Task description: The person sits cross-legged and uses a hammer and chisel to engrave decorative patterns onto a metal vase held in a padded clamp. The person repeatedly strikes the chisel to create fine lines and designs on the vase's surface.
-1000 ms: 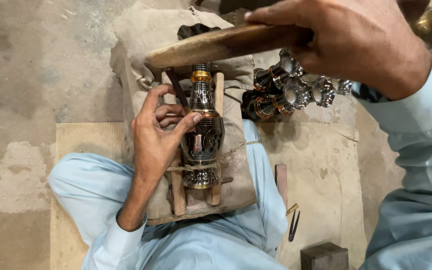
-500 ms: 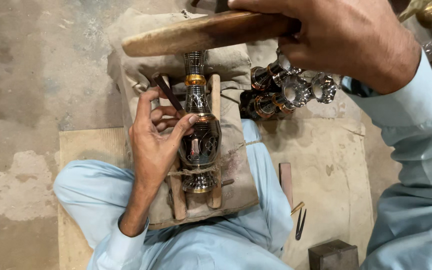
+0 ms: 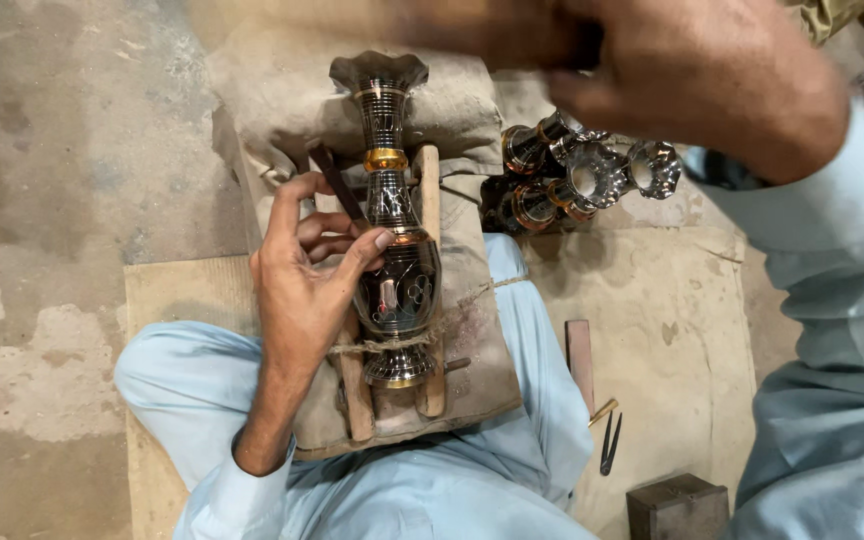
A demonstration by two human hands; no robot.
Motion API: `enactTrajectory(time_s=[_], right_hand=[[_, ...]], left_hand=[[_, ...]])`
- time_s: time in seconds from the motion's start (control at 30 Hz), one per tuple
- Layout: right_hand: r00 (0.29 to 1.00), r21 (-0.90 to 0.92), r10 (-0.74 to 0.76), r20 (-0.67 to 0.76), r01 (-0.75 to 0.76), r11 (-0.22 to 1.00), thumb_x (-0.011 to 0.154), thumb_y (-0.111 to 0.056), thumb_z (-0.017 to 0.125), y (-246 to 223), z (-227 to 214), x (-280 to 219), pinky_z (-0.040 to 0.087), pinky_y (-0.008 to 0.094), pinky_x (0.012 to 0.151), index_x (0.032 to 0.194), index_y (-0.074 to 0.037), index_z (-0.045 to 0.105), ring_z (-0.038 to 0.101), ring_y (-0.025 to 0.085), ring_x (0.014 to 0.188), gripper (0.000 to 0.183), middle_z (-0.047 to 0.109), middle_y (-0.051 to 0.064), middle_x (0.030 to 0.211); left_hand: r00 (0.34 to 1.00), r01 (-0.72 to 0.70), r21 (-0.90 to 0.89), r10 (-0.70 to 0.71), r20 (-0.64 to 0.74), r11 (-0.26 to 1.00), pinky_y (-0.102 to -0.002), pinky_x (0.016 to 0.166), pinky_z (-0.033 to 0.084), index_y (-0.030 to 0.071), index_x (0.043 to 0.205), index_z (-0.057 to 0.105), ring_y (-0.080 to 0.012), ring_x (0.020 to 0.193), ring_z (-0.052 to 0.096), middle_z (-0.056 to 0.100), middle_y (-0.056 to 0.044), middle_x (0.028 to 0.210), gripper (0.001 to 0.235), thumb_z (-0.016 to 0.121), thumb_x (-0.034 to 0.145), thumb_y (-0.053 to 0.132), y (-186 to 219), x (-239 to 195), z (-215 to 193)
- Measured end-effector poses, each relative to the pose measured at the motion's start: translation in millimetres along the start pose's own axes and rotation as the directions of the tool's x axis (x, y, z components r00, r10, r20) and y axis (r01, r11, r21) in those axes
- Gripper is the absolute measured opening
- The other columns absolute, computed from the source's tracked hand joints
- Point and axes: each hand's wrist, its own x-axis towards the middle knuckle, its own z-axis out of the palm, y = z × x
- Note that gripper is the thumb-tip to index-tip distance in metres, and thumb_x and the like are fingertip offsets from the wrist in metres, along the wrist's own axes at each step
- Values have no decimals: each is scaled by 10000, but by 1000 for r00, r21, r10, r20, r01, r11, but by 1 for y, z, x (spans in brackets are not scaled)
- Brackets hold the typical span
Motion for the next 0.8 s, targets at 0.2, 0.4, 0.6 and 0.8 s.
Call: enactTrajectory(time_s=[0.2, 0.4, 0.6, 0.8], right_hand=[[992, 162, 128, 16, -128, 978, 858, -19, 793, -4, 5, -3, 565, 396, 607, 1245, -65, 681, 691, 282, 705, 405, 710, 157, 909], [982, 160, 181, -51, -171, 972, 764, -13, 820, -5, 17, -25, 568, 400, 686, 1307, -30, 682, 700, 305, 790, 561, 721, 186, 995], [938, 332, 346, -7, -324, 886, 804, 32, 750, -11, 10, -51, 551, 360, 706, 1429, -58, 642, 685, 244, 750, 640, 731, 197, 1030], [975, 201, 220, -9, -213, 956, 723, 30, 798, -11, 12, -66, 589, 362, 750, 1411, -65, 644, 736, 268, 912, 711, 748, 195, 1112]], left_hand=[[999, -27, 121, 22, 43, 992, -264, 691, 643, 18, 1358, 516, -144, 826, 783, 786, -117, 901, 568, 824, 889, 106, 0, 7, -3], [992, -79, 190, 58, 116, 979, -287, 706, 650, 42, 1374, 571, -151, 828, 795, 802, -96, 929, 563, 828, 879, 119, 2, 11, -3], [981, -140, 161, 114, 160, 977, -296, 726, 669, 45, 1400, 587, -151, 866, 793, 796, -112, 959, 561, 816, 891, 100, 5, 14, -3], [980, -106, 177, 72, 188, 979, -292, 712, 676, 61, 1396, 591, -152, 844, 793, 792, -105, 949, 560, 811, 883, 107, 10, 15, -3]])
